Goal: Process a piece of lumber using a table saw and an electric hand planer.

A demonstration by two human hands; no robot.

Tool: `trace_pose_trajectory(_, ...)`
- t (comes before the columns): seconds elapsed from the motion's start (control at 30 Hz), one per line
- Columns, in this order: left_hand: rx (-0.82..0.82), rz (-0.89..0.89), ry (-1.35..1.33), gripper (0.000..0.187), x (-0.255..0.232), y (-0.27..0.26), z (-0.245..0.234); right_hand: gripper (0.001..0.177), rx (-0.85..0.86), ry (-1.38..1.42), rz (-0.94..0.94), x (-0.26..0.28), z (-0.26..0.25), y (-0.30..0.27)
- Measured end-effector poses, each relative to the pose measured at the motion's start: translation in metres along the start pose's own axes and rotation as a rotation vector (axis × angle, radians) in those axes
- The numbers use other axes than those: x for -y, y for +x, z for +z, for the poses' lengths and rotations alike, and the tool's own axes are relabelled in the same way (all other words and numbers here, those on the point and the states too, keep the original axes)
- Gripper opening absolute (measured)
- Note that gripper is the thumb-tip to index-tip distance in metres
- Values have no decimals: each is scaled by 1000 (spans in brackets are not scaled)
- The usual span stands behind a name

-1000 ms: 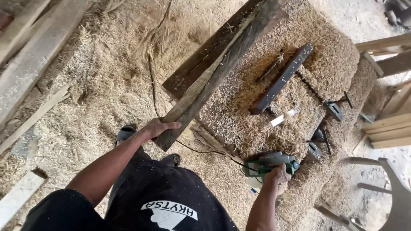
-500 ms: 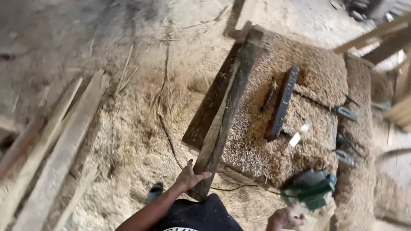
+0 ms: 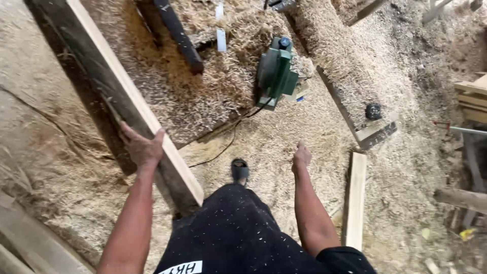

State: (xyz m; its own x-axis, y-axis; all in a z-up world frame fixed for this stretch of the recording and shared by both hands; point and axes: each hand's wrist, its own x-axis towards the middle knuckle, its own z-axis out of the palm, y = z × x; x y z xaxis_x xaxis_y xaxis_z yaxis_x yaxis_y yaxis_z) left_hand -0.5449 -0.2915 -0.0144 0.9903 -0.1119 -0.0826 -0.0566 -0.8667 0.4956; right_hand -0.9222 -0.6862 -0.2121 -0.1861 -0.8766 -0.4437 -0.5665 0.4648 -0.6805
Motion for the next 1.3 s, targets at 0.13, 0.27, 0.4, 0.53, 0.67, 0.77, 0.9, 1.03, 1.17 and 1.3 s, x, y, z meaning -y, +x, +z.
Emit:
trace_pose_trajectory(0.13, 32, -229, 3, 127, -5, -2, 14, 30, 374, 101, -187, 44, 11, 71)
trace_pose_trajectory(0.27, -17, -158, -14, 125, -3, -9, 14, 42, 458, 216, 307, 112, 79, 121)
trace_pose_trajectory(0.4, -98, -286, -60, 126, -23, -14, -2, 73, 670, 86, 158, 106, 153, 235)
trace_pose_trajectory(0.53, -23, -242, -123, 127, -25, -14, -2, 64, 713, 220, 70, 150, 169, 230)
trace_pose_trajectory(0.67, 76, -286, -71, 124, -37, -9, -7, 72, 784, 330, 146, 164, 164, 217)
trace_pose_trajectory(0.77, -33, -187, -13, 126, -16, -10, 13, 51, 908, 658, 42, 160, 160, 221)
trace_pose_trajectory(0.9, 53, -260, -58, 124, -40, -10, -11, 33, 835, 679, 211, 140, 175, 278)
trace_pose_trajectory(1.03, 47, -253, -33, 125, -25, -8, 4, 29, 775, 661, 289, 142, 170, 280)
trace_pose_trajectory(1.17, -2, -197, -26, 127, -28, -10, 1, 28, 757, 317, 234, 124, 162, 268)
trace_pose_trajectory(1.3, 24, -218, -89, 125, -29, -10, -3, 41, 733, -95, 86, 68, 93, 143)
